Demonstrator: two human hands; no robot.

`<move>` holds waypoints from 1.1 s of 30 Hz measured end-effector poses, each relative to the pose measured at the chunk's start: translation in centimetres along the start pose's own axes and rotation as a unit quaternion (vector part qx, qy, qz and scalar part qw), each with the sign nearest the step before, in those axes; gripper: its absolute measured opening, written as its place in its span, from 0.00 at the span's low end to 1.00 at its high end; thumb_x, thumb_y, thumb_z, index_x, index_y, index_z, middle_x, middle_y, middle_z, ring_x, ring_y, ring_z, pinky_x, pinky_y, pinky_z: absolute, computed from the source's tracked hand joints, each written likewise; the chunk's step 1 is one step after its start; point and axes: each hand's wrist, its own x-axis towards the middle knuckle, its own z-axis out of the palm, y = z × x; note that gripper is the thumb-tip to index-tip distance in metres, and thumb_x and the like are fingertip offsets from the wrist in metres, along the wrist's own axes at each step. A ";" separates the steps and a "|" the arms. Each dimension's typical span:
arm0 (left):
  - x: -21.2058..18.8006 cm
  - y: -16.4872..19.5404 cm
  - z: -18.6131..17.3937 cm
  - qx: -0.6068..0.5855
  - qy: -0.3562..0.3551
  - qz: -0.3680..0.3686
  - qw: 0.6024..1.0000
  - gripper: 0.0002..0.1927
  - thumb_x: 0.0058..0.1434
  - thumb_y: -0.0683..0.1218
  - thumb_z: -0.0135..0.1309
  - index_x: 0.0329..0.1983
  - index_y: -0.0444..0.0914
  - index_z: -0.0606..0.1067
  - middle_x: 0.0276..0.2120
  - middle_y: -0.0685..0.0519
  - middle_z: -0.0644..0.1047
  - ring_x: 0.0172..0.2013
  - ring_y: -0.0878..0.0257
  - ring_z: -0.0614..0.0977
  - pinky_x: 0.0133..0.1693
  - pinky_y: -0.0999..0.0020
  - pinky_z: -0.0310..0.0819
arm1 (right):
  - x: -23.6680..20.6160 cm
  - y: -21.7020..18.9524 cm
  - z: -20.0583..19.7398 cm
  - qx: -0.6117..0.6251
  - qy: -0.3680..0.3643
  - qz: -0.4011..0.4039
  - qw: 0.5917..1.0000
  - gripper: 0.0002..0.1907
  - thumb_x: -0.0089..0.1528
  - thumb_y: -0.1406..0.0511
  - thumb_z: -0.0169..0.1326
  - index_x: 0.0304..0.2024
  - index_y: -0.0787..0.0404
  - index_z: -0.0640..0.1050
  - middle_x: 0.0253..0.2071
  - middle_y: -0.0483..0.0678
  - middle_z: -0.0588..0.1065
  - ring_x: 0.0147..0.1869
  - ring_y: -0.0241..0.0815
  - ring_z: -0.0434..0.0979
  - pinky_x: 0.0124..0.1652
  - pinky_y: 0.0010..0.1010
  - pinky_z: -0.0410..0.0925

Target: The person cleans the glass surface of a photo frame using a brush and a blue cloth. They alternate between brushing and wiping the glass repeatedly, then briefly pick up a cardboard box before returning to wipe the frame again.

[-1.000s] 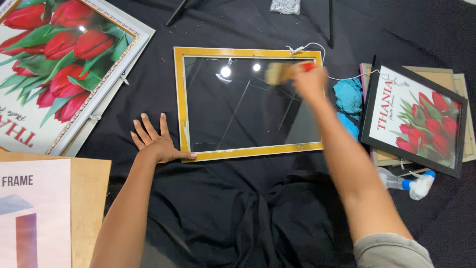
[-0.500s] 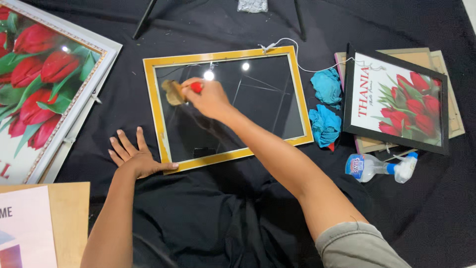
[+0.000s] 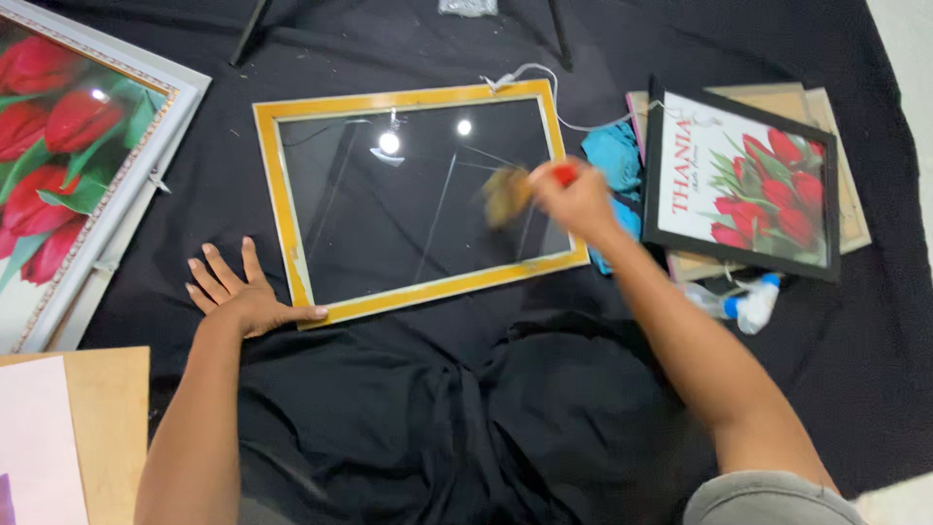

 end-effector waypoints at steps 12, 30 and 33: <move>-2.7 1.8 -0.8 -0.064 0.136 0.033 0.988 0.88 0.21 0.74 0.72 0.80 0.47 0.34 0.75 0.34 0.25 0.74 0.39 0.23 0.68 0.33 0.19 | -9.2 0.4 6.0 0.032 -0.230 0.170 0.958 0.12 0.51 0.61 0.70 0.28 0.62 0.82 0.21 0.44 0.76 0.22 0.32 0.73 0.23 0.25 0.67; -16.0 13.4 9.4 0.019 0.060 0.373 0.926 0.45 0.54 0.70 0.56 0.68 0.40 0.67 0.51 0.40 0.79 0.53 0.43 0.79 0.54 0.50 0.71 | -6.7 5.6 2.0 -0.374 -0.200 0.265 0.866 0.30 0.47 0.50 0.72 0.41 0.65 0.82 0.46 0.60 0.79 0.50 0.56 0.80 0.46 0.42 0.72; -18.7 14.6 12.9 0.143 -0.012 0.403 0.904 0.49 0.55 0.76 0.49 0.69 0.39 0.65 0.60 0.38 0.72 0.59 0.41 0.74 0.60 0.48 0.63 | -4.6 5.6 -0.3 -0.412 -0.016 0.251 0.876 0.19 0.55 0.61 0.63 0.46 0.63 0.83 0.51 0.62 0.80 0.56 0.61 0.81 0.50 0.48 0.74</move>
